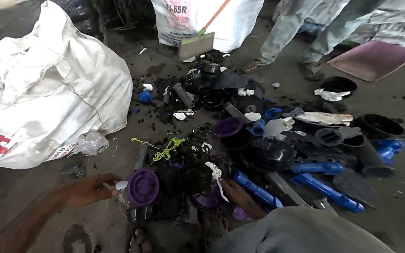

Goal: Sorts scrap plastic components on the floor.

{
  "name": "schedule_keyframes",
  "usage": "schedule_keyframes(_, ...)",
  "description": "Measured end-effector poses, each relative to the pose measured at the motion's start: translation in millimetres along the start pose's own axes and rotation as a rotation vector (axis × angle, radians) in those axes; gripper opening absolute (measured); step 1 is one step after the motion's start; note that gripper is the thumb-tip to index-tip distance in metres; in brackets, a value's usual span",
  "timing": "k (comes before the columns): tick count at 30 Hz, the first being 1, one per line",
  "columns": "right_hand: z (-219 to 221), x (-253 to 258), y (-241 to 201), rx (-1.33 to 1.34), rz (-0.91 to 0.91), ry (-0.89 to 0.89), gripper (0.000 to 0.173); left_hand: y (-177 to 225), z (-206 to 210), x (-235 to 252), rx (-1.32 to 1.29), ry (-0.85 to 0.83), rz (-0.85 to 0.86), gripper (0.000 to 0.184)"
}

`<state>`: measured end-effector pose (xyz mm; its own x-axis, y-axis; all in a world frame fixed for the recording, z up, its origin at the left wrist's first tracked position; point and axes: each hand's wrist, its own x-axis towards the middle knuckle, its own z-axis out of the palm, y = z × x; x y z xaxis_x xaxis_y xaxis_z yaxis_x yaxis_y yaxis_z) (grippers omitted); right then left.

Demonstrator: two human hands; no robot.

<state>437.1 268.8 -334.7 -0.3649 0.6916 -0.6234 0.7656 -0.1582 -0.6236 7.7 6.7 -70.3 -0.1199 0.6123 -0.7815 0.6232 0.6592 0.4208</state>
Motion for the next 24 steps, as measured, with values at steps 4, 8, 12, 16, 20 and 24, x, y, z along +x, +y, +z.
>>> schedule_keyframes(4, 19.9, 11.3, -25.4, 0.056, 0.113, -0.051, 0.11, -7.4, 1.1, 1.0, 0.007, -0.015, -0.003, 0.061)
schedule_keyframes(8, 30.5, 17.7, -42.3, 0.089, 0.166, -0.036, 0.126, -14.5, 1.3, 5.7, -0.003, -0.01, 0.0, 0.061)
schedule_keyframes(12, 26.1, 21.9, -41.4, 0.142, 0.121, -0.026, 0.116, -17.2, 0.9, 4.7, -0.015, -0.016, 0.0, 0.059)
schedule_keyframes(16, 21.6, 26.8, -34.7, 0.161, 0.188, -0.038, 0.115, -17.9, -1.3, 7.1, -0.011, -0.022, -0.005, 0.059)
schedule_keyframes(20, 20.2, 15.7, -55.8, 0.227, 0.194, -0.093, 0.101, -17.0, -0.9, 7.5, 0.003, -0.007, -0.004, 0.058)
schedule_keyframes(24, 16.7, 12.1, -63.2, 0.226, 0.108, -0.179, 0.082, -14.6, -0.4, 4.2, 0.02, -0.001, -0.011, 0.059)
